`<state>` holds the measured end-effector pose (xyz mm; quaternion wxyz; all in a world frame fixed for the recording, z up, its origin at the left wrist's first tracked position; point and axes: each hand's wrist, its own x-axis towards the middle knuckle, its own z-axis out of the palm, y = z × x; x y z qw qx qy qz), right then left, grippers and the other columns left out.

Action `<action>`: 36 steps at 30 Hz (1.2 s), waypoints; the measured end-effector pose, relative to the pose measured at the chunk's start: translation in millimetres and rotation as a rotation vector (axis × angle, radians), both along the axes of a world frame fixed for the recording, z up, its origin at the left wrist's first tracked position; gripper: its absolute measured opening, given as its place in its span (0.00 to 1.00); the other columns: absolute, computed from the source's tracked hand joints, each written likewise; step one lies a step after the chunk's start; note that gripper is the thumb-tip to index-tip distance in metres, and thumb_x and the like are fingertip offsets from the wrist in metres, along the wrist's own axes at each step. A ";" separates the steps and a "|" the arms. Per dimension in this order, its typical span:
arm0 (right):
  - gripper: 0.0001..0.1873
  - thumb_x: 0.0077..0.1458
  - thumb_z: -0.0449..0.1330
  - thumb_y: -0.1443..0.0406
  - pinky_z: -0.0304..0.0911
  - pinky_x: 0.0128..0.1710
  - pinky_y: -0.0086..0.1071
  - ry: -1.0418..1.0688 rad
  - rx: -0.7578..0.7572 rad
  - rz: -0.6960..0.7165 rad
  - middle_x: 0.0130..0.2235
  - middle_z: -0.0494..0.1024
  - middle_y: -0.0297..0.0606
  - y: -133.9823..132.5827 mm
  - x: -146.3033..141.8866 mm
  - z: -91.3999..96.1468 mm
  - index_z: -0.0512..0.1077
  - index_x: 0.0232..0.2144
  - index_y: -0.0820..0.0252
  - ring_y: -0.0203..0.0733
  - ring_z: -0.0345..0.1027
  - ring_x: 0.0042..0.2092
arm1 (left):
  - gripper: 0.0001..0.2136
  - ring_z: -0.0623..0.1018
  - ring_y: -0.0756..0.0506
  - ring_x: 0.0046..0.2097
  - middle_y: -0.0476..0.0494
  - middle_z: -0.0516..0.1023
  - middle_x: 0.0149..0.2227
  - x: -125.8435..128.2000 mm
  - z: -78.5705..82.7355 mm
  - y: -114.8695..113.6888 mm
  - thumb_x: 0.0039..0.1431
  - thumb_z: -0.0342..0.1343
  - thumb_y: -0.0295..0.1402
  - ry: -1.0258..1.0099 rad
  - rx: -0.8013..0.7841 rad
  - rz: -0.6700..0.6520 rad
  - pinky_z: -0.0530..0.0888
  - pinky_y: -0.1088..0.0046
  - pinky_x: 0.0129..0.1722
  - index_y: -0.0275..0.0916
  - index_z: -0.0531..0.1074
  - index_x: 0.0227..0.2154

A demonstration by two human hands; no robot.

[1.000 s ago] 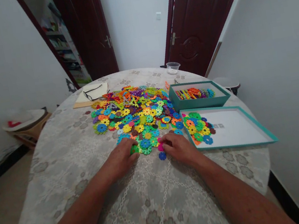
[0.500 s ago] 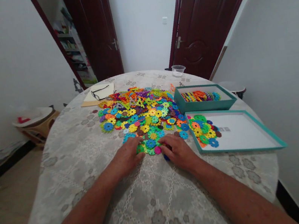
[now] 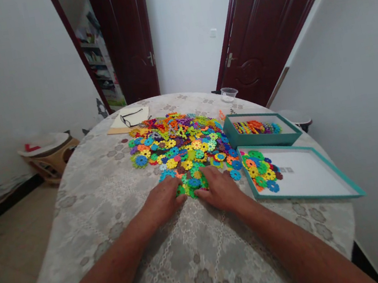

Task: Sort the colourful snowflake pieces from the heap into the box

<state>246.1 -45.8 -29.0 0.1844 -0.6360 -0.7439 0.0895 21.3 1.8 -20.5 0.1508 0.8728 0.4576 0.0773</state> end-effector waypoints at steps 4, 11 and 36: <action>0.31 0.60 0.66 0.56 0.60 0.58 0.48 0.003 -0.008 -0.019 0.59 0.73 0.51 1.3 -6.0 0.2 0.69 0.62 0.57 0.57 0.68 0.60 | 0.11 0.77 0.36 0.54 0.35 0.77 0.51 2.2 3.3 -1.6 0.64 0.58 0.36 -0.014 -0.012 0.001 0.74 0.62 0.52 0.39 0.74 0.47; 0.31 0.58 0.67 0.58 0.60 0.56 0.45 0.055 -0.033 0.003 0.57 0.75 0.50 -2.8 -7.7 6.8 0.70 0.62 0.56 0.55 0.68 0.58 | 0.26 0.74 0.36 0.60 0.35 0.75 0.58 4.2 3.9 -2.5 0.62 0.59 0.31 -0.096 -0.029 0.004 0.71 0.62 0.58 0.43 0.67 0.63; 0.20 0.60 0.66 0.55 0.63 0.46 0.37 -0.026 -0.074 0.130 0.49 0.76 0.43 -4.2 -7.0 10.2 0.72 0.50 0.57 0.48 0.70 0.49 | 0.10 0.77 0.41 0.48 0.44 0.77 0.43 7.0 -3.0 8.9 0.57 0.55 0.26 -0.400 -0.085 -0.219 0.73 0.64 0.49 0.43 0.73 0.41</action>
